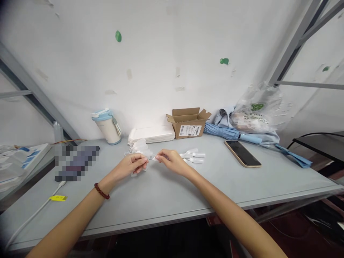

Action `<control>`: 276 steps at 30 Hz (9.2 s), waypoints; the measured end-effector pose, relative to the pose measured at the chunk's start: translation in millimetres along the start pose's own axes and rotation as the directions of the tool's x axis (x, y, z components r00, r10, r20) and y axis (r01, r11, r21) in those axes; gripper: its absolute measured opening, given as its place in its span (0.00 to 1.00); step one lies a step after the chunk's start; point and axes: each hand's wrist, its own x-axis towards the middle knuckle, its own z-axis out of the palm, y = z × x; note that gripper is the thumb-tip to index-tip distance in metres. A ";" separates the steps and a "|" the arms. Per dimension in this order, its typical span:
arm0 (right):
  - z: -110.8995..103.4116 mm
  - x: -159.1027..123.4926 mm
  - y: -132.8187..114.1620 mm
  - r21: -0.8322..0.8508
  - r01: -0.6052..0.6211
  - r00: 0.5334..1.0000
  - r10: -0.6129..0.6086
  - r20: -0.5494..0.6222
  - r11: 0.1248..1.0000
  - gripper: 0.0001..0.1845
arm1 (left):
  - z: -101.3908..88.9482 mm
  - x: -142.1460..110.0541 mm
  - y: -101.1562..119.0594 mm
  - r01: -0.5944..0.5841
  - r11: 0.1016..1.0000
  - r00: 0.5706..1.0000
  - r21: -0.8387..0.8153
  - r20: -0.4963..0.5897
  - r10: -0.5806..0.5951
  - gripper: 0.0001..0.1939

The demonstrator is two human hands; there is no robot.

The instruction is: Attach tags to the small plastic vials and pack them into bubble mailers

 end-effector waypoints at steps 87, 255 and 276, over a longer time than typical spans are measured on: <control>9.8 -3.0 2.0 -0.085 0.030 0.999 -0.027 0.035 0.996 0.13 | 5.5 -0.8 3.5 -0.021 0.998 1.000 0.055 0.008 0.021 0.19; 6.2 -8.2 -0.2 -0.096 0.096 0.993 -0.103 -0.066 0.991 0.16 | 32.0 -1.9 1.0 -0.093 0.988 0.969 -0.125 -0.241 0.061 0.15; -2.2 -8.3 -4.5 -0.016 0.039 0.997 -0.040 -0.064 0.999 0.15 | 23.5 -2.7 6.8 -0.070 0.951 0.981 -0.302 -0.191 0.011 0.13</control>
